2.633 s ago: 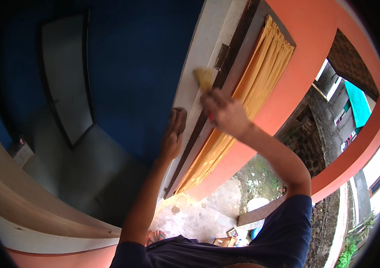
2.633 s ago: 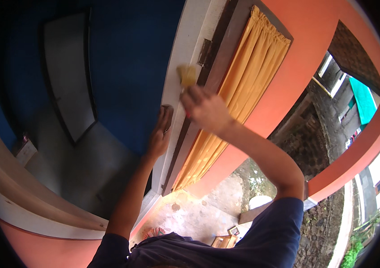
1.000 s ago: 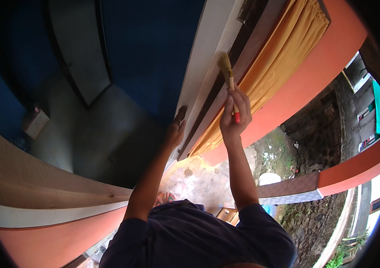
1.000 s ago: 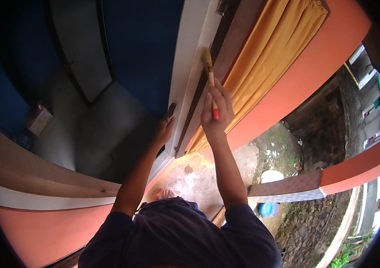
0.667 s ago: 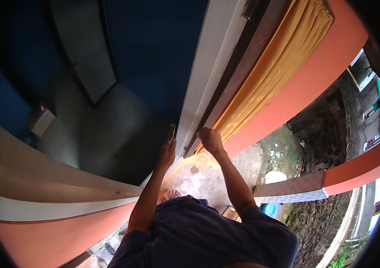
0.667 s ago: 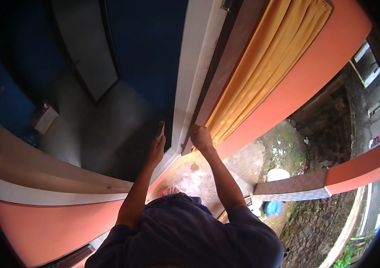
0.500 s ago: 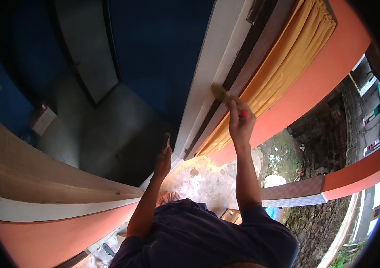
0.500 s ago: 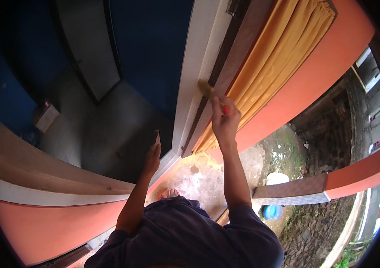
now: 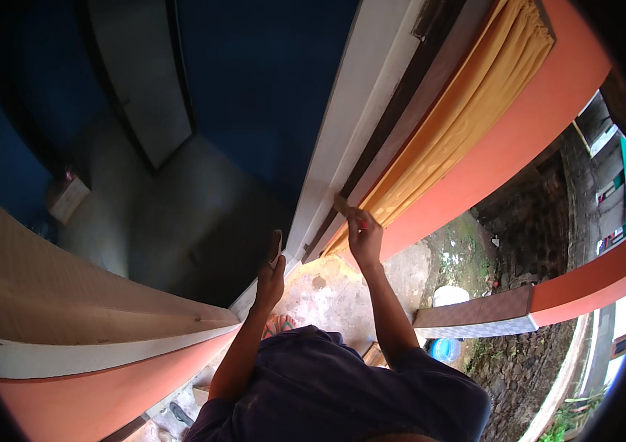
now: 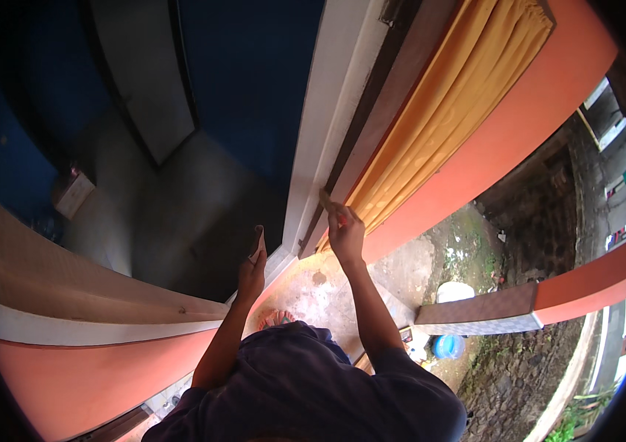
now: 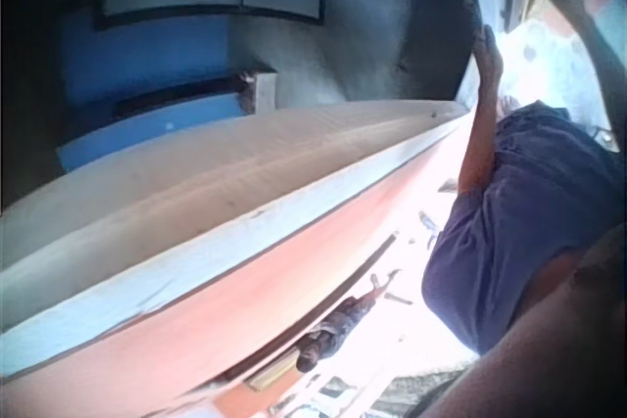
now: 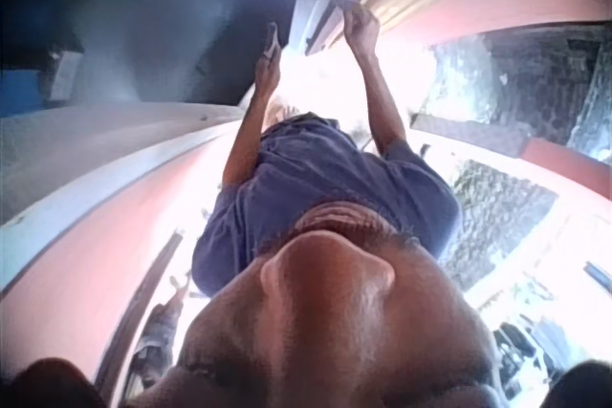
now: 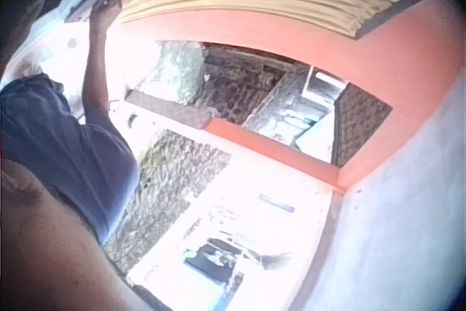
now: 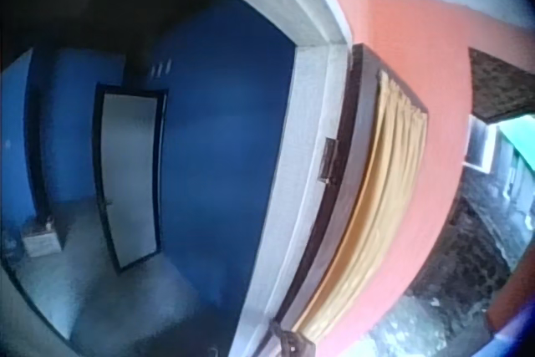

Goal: The person paints a white door frame using a paintbrush in the right hand and smooths the surface with a sanding block in the left hand. The person repeatedly applies paint and rubs the frame to even out the finish.

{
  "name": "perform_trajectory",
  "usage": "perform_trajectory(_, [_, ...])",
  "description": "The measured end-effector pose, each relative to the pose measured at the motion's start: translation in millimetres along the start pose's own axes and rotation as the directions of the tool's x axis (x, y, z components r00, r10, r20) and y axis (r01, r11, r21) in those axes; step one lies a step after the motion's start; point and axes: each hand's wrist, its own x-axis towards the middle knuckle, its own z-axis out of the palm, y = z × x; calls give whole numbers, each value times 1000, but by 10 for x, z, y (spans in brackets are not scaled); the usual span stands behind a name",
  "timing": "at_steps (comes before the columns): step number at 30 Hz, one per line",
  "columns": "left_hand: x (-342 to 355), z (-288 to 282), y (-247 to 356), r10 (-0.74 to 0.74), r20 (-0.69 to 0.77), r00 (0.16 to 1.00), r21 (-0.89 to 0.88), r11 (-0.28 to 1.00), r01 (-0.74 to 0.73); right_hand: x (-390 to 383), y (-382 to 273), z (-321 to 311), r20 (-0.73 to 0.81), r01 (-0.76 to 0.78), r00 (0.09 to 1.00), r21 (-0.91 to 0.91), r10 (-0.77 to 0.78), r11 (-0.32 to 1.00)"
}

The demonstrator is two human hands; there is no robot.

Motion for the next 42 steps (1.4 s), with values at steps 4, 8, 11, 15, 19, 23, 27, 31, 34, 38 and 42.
perform_trajectory(4, [151, 280, 502, 241, 185, 953, -136, 967, -218, 270, -459, -434, -166, -8, 985, 276, 56, 961])
perform_trajectory(8, [442, 612, 981, 427, 221, 877, 44, 894, -446, -44, -388, -582, -215, -70, 962, 407, 170, 911])
perform_trajectory(11, [666, 792, 1159, 553, 187, 812, 17, 825, -565, -527, -83, -609, -143, -222, 951, 294, 273, 930])
perform_trajectory(15, [1031, 1046, 1090, 672, 150, 725, 33, 729, -683, -1410, 520, -588, -67, -456, 878, 189, 474, 870])
perform_trajectory(19, [1577, 1274, 1800, 815, 120, 567, 30, 568, -823, -2631, 1282, -761, -68, -681, 732, -62, 677, 730])
perform_trajectory(23, [1688, 1380, 2290, 808, -19, 588, -130, 581, -803, -4029, 1750, -1186, -151, -789, 532, -445, 833, 423])
perform_trajectory(27, [1500, 1411, 1305, 814, 19, 580, 113, 575, -810, -4860, 1871, -1790, -408, -890, 148, -453, 901, -59])
perform_trajectory(31, [1464, 1435, 1470, 823, -4, 568, 47, 568, -822, -4624, 1513, -1835, -467, -876, 156, -473, 871, -96])
perform_trajectory(34, [1769, 1368, 2257, 844, -110, 525, -107, 515, -850, -4146, 1564, -1748, -291, -860, 225, -507, 930, 50])
perform_trajectory(38, [1689, 1434, 2371, 801, -80, 593, -189, 572, -798, -3215, 1847, -1325, -235, -860, 487, -298, 841, 415])
perform_trajectory(42, [1460, 1538, 1420, 837, -64, 544, -49, 542, -839, -1911, 1600, -908, -61, -641, 768, -37, 638, 767])
